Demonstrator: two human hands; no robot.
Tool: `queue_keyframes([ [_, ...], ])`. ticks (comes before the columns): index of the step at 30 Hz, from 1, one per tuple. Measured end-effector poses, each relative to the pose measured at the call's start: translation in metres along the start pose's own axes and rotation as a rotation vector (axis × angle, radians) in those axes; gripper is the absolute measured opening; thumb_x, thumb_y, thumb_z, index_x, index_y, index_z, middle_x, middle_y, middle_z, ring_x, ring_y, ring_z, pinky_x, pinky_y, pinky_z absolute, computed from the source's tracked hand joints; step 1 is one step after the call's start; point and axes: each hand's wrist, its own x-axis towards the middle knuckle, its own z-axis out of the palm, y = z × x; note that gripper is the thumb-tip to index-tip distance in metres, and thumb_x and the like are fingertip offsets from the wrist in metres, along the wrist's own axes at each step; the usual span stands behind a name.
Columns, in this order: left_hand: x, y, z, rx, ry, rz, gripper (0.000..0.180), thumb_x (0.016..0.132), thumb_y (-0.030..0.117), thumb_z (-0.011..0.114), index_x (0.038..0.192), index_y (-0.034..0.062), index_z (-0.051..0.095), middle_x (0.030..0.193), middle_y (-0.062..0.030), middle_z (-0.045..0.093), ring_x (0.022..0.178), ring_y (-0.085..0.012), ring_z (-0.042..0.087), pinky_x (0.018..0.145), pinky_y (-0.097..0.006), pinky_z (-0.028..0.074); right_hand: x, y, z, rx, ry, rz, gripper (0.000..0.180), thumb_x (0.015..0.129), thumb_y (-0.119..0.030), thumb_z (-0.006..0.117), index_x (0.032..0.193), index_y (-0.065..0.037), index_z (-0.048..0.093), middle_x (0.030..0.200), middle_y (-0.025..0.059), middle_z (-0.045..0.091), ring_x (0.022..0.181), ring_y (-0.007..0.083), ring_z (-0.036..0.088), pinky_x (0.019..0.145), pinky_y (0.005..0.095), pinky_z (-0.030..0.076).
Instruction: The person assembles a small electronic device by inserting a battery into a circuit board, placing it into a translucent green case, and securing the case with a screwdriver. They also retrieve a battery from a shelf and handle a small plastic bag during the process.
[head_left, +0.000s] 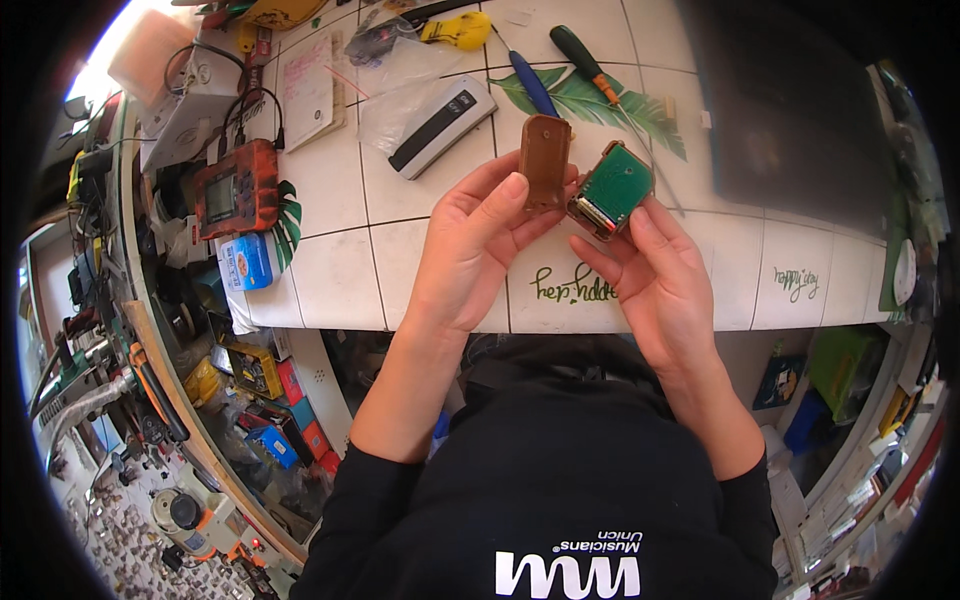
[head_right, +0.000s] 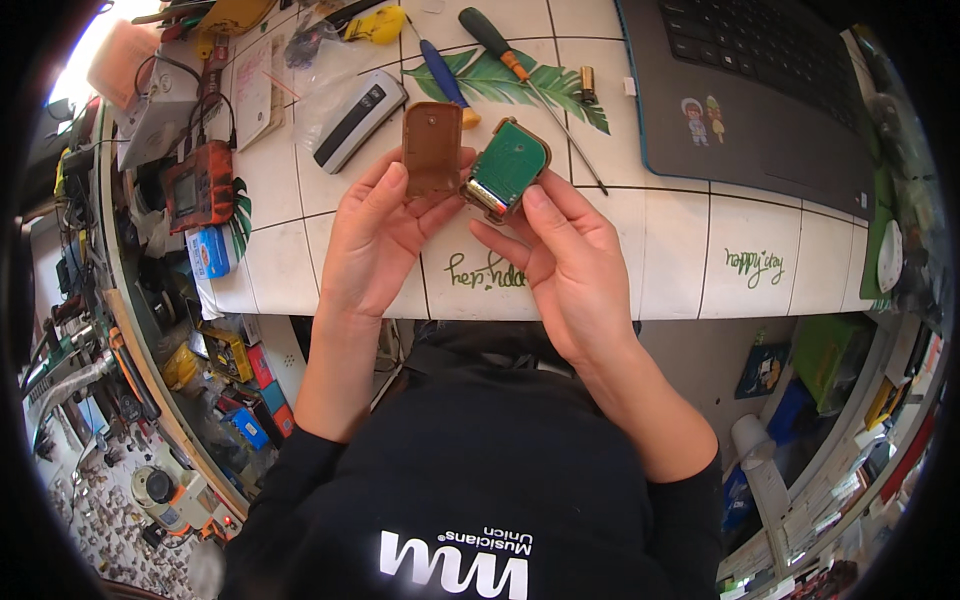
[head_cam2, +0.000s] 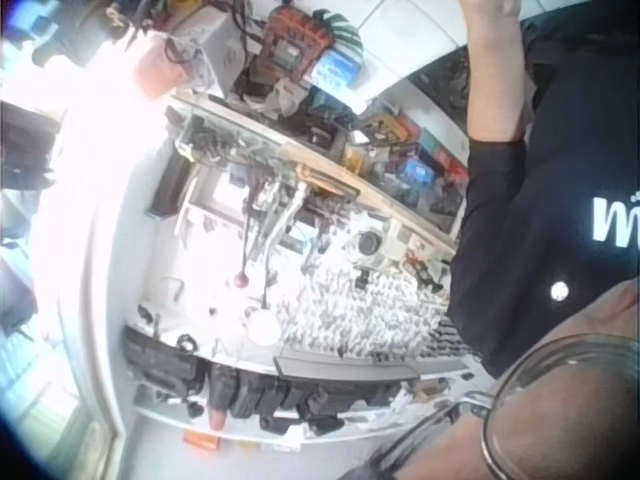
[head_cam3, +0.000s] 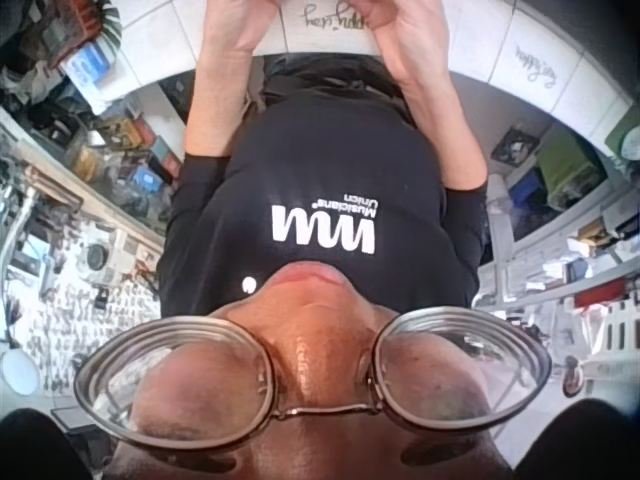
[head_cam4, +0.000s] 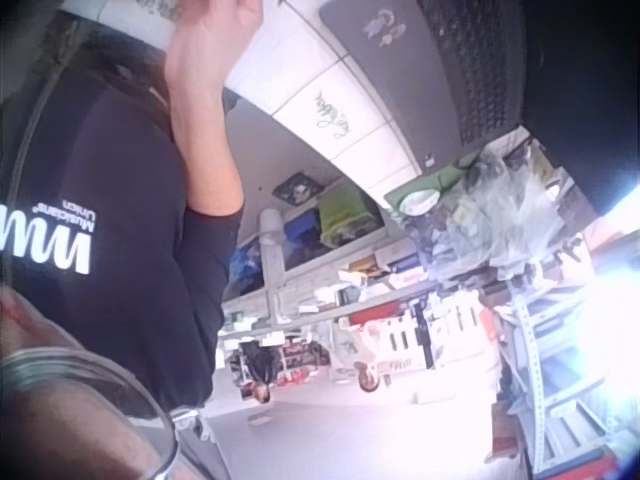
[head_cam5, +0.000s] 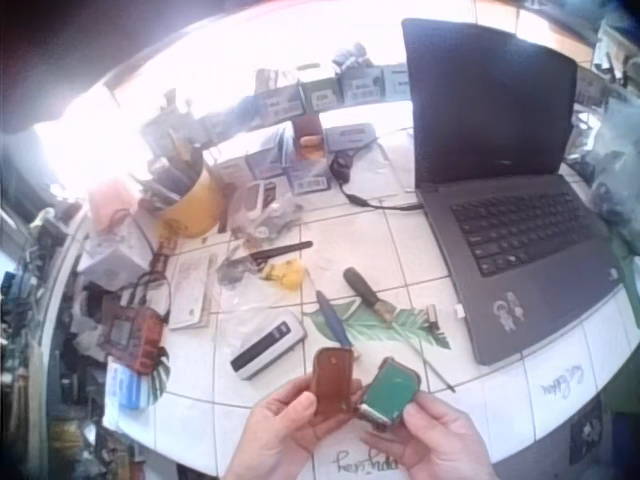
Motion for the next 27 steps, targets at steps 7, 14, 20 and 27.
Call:
queue_keyframes([
  [7,-0.002,0.001,-0.004,-0.115,-0.019,-0.039,0.045,0.090,0.023,0.058,0.125,-0.0035,0.046,0.116,-0.0190,0.058,0.108,-0.0242,0.058,0.095,-0.034,0.045,0.001,0.001,0.001,-0.003,0.004,-0.003,0.032,0.096,-0.013,0.045,0.124,0.001,0.048,0.117,0.0107,0.057,0.107,0.0199,0.057,0.091,0.0385,0.049],
  [14,-0.001,-0.002,0.001,0.115,0.008,0.089,0.042,0.088,0.018,0.060,0.122,-0.0042,0.049,0.114,-0.0163,0.059,0.106,-0.0225,0.058,0.096,-0.035,0.044,0.003,0.000,0.005,-0.005,0.021,0.002,0.032,0.096,-0.013,0.045,0.124,0.001,0.047,0.115,0.0108,0.058,0.105,0.0202,0.058,0.092,0.0384,0.049],
  [20,-0.010,0.005,-0.006,0.574,0.154,0.285,0.031,0.089,0.010,0.056,0.116,-0.0055,0.054,0.104,-0.0129,0.062,0.090,-0.0169,0.062,0.080,-0.028,0.049,0.001,0.001,0.003,-0.032,0.042,0.038,0.033,0.096,-0.013,0.043,0.126,0.001,0.045,0.118,0.0140,0.056,0.107,0.0227,0.057,0.093,0.0395,0.048],
  [27,-0.007,0.024,-0.023,1.279,0.380,0.519,0.025,0.084,0.006,0.061,0.109,0.0027,0.061,0.087,-0.0067,0.063,0.057,-0.0094,0.054,0.052,-0.024,0.045,-0.007,0.001,-0.003,-0.018,0.056,0.072,0.027,0.095,-0.010,0.046,0.119,0.001,0.051,0.113,0.0128,0.059,0.105,0.0231,0.058,0.090,0.0413,0.050],
])
